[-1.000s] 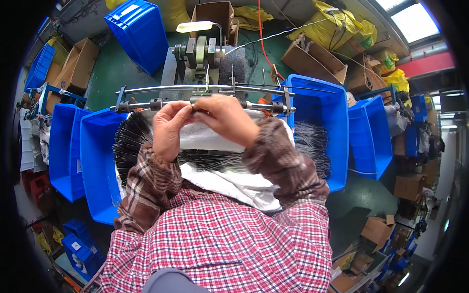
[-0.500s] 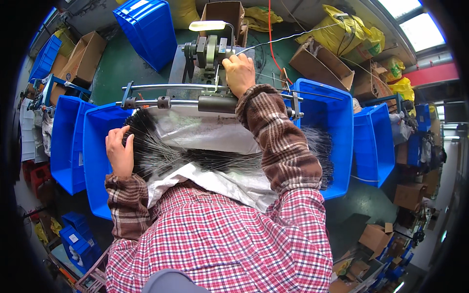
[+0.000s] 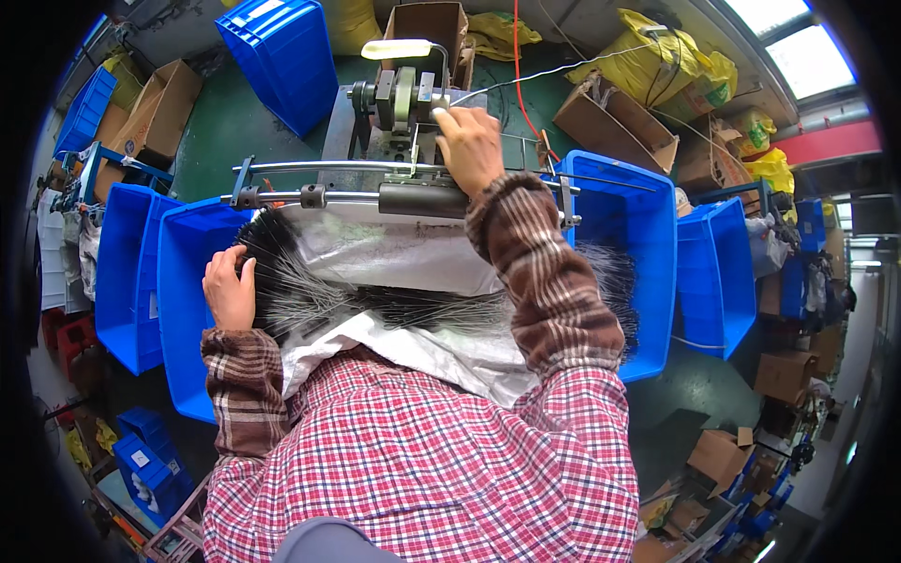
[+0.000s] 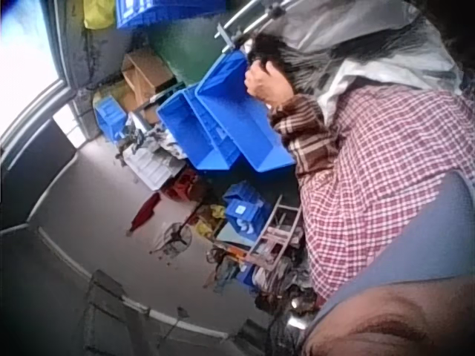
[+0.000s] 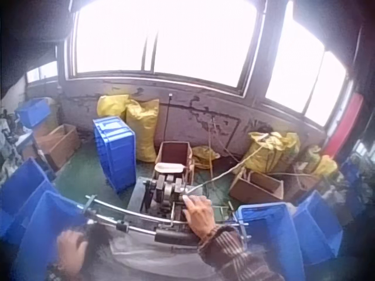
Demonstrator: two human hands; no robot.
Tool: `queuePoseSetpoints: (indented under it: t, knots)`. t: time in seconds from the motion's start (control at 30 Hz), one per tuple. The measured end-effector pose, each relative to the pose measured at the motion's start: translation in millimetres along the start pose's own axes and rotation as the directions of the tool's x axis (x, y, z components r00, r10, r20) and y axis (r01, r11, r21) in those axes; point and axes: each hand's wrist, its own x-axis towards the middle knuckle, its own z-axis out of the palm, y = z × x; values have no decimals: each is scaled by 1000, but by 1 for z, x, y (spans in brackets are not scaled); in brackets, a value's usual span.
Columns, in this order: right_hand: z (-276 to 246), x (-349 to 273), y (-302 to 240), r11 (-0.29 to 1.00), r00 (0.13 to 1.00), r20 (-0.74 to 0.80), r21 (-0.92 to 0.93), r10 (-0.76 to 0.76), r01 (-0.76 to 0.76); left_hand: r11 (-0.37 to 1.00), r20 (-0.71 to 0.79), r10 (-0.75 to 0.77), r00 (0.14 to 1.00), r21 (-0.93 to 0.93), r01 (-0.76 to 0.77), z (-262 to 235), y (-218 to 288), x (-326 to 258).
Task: The person processes small wire brushes using a tabletop machine by feeding wire and bristle components into the mechanism and operating it by hand.
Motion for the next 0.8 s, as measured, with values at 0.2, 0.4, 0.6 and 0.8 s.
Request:
queuePoseSetpoints:
  t: [0.2, 0.4, 0.6, 0.8]
  knots:
    - [-15, -26, -3, 961, 977, 56, -199, 207, -192, 974, 58, -121, 991, -184, 129, -1, -1, 6]
    - [0, -15, -19, 968, 976, 68, -157, 209, -196, 875, -114, -99, 989, -484, 31, -29, 16, 13]
    - [18, 7, -48, 985, 987, 84, -117, 135, -125, 833, -230, -85, 969, -550, -58, -63, 43, 18]
    - [-5, -12, -15, 972, 973, 92, -119, 213, -201, 653, -291, -169, 942, -749, -114, -76, 42, 15]
